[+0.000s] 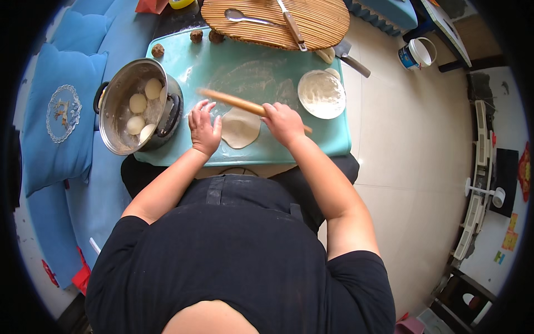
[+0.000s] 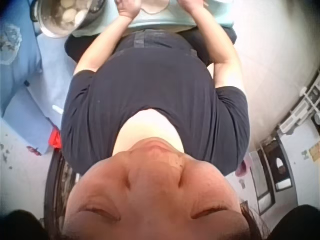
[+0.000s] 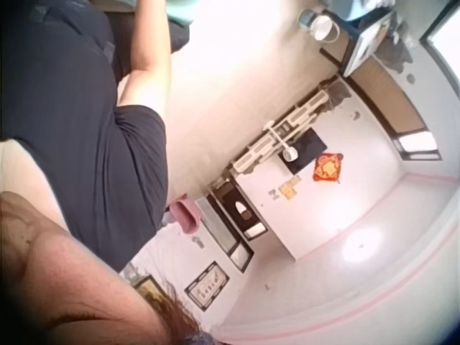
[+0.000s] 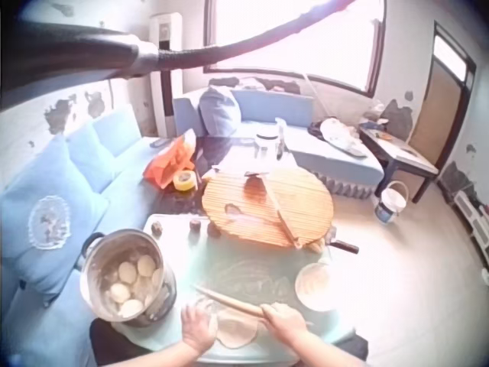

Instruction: The person prepares dumplings by rolling out dough balls into flat circles using a rolling pin. They place a meat filling in the center of the dough, fold the edges to enclose the filling, and seal the dumpling. The finished dumplings are placed into a pot of water.

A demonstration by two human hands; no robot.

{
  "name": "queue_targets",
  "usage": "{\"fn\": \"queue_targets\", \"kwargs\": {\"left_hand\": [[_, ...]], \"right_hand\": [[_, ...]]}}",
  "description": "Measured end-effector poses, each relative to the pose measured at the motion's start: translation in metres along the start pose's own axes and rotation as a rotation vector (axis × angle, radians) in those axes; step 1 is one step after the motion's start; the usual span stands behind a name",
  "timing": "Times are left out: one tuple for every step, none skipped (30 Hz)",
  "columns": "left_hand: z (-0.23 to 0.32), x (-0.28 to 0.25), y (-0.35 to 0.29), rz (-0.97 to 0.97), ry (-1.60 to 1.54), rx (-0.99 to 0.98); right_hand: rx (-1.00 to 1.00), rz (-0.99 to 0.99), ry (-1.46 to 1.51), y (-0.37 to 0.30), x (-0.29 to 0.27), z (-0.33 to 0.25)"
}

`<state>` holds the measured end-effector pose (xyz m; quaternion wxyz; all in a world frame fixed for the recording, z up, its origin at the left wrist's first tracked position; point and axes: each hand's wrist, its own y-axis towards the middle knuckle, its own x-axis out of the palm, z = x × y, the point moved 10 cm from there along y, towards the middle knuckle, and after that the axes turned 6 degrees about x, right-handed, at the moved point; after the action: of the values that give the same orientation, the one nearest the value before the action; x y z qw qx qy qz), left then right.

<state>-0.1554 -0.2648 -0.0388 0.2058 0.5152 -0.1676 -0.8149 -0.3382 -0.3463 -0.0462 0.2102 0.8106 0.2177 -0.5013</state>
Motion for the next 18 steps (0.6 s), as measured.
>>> {"fn": "queue_targets", "kwargs": {"left_hand": [[0.004, 0.007, -0.003, -0.064, -0.002, 0.036], [-0.004, 0.022, -0.011, -0.149, 0.075, 0.013], [-0.017, 0.042, -0.024, -0.234, 0.153, -0.009], [-0.026, 0.053, -0.029, -0.318, 0.23, -0.031], [-0.039, 0.069, -0.041, -0.518, 0.294, -0.066], [-0.044, 0.071, -0.043, -0.526, 0.266, -0.045], [-0.045, 0.07, -0.041, -0.536, 0.235, -0.024], [-0.043, 0.069, -0.038, -0.545, 0.203, -0.004], [-0.048, 0.073, -0.031, -0.588, 0.199, -0.028], [-0.051, 0.076, -0.022, -0.619, 0.234, -0.05], [-0.053, 0.079, -0.014, -0.649, 0.269, -0.071], [-0.057, 0.082, -0.005, -0.679, 0.304, -0.093], [-0.059, 0.083, 0.008, -0.653, 0.296, -0.088], [-0.059, 0.081, 0.017, -0.619, 0.301, -0.109], [-0.057, 0.079, 0.025, -0.585, 0.305, -0.129], [-0.056, 0.077, 0.032, -0.548, 0.31, -0.145], [-0.044, 0.063, 0.036, -0.32, 0.314, -0.044], [-0.038, 0.064, 0.03, -0.311, 0.181, -0.04]], "right_hand": [[-0.077, -0.026, -0.044, 0.004, 0.005, -0.009], [-0.126, -0.035, -0.073, 0.007, 0.012, -0.014], [-0.176, -0.044, -0.102, 0.009, 0.02, -0.02], [-0.225, -0.053, -0.131, 0.01, 0.027, -0.025], [-0.162, -0.091, -0.168, 0.011, 0.036, -0.023], [-0.185, -0.003, -0.187, 0.013, 0.033, -0.026], [-0.205, 0.083, -0.209, 0.014, 0.032, -0.029], [-0.224, 0.169, -0.231, 0.015, 0.029, -0.03], [-0.191, 0.142, -0.197, 0.017, 0.033, -0.025], [-0.167, 0.118, -0.165, 0.024, 0.033, -0.023], [-0.143, 0.094, -0.134, 0.031, 0.031, -0.021], [-0.134, 0.032, -0.092, 0.036, 0.032, -0.019], [-0.127, -0.033, -0.049, 0.04, 0.032, -0.018], [-0.117, -0.098, -0.008, 0.04, 0.034, -0.015], [-0.04, -0.119, 0.047, 0.039, 0.037, -0.004], [0.037, -0.134, 0.099, 0.037, 0.042, 0.008], [0.114, -0.15, 0.151, 0.036, 0.047, 0.02], [0.165, -0.056, 0.143, 0.034, 0.043, 0.029]]}}
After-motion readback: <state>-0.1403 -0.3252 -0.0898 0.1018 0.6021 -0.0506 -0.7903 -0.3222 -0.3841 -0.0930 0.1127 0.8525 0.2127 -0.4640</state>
